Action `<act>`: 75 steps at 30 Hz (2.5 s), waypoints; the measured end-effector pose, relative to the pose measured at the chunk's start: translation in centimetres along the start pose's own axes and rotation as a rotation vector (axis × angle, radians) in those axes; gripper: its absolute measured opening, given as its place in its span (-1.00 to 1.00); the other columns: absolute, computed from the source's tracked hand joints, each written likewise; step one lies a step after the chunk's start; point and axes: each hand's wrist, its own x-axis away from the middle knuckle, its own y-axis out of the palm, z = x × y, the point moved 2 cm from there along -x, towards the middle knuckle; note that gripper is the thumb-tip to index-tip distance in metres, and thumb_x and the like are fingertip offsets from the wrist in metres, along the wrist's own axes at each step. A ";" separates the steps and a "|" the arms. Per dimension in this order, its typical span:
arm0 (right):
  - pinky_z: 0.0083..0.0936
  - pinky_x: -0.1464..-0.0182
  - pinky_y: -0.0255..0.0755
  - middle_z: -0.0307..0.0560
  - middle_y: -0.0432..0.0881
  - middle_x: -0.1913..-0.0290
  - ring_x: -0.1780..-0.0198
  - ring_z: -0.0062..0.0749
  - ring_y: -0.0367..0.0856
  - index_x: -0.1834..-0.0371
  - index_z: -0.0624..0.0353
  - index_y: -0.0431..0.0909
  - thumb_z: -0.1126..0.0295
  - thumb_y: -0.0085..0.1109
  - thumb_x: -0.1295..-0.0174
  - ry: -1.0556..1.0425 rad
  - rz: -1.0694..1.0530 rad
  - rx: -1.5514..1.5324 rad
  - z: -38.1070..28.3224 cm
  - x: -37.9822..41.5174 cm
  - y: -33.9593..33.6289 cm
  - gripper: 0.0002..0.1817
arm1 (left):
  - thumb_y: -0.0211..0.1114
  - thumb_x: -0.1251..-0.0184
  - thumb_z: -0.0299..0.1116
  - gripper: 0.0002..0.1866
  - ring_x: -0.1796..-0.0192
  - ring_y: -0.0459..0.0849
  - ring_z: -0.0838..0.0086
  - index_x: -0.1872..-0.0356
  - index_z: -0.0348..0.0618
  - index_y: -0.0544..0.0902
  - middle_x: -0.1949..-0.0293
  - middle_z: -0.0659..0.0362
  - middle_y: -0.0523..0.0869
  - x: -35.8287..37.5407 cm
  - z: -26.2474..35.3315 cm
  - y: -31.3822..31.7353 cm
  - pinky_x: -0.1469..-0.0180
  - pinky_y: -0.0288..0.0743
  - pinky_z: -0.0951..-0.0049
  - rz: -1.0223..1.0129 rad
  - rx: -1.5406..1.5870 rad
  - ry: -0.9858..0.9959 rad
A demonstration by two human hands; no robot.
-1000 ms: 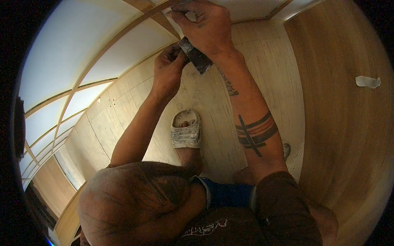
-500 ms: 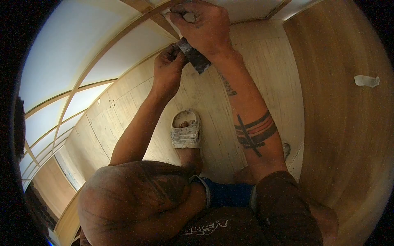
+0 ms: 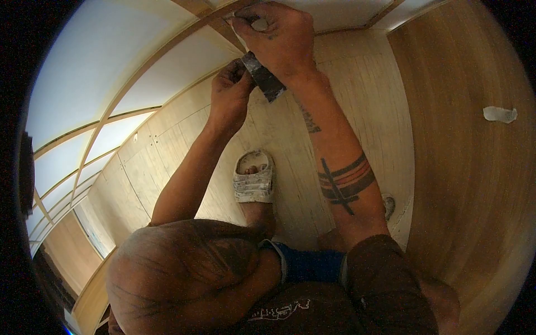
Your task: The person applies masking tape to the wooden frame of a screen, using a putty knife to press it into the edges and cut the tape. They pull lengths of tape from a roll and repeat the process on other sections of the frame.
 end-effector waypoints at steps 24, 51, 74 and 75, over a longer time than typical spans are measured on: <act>-0.56 0.57 0.36 -0.22 0.65 0.62 0.59 -0.69 0.45 0.53 0.34 0.68 0.37 0.65 -0.16 0.359 0.051 -0.164 1.1 -0.5 -0.4 -0.68 | 0.44 -0.44 -0.36 -0.73 0.22 0.57 0.60 0.04 -0.38 0.68 0.26 0.24 0.71 -0.6 -0.2 -0.1 0.13 0.45 0.52 0.051 -0.021 -0.029; -0.34 0.40 0.52 0.02 0.72 0.49 0.48 -0.26 0.64 0.45 0.30 0.73 0.22 0.61 -0.13 0.289 -0.084 0.074 2.1 -0.5 -0.7 -0.66 | 0.30 -0.58 -0.31 -0.70 0.21 0.64 0.37 -0.20 -0.18 0.60 0.09 0.17 0.72 -4.7 -1.7 -0.5 0.14 0.56 0.33 0.168 0.136 -0.296; -0.07 0.23 0.63 0.05 0.77 0.39 0.32 0.06 0.76 0.41 0.09 0.82 -0.19 0.48 -0.08 0.083 -0.084 0.462 7.1 2.7 0.3 -0.50 | 0.40 -0.49 -0.25 -0.56 0.14 0.72 0.38 -0.11 -0.46 0.56 0.05 0.07 0.71 -3.0 -1.5 0.1 0.12 0.67 0.29 0.215 -0.082 -0.137; -0.07 0.23 0.63 0.05 0.77 0.39 0.32 0.06 0.76 0.41 0.09 0.82 -0.19 0.48 -0.08 0.084 -0.083 0.462 6.9 2.8 0.2 -0.50 | 0.40 -0.49 -0.25 -0.56 0.14 0.72 0.38 -0.11 -0.46 0.56 0.05 0.07 0.71 -2.9 -1.4 0.1 0.12 0.67 0.29 0.214 -0.083 -0.138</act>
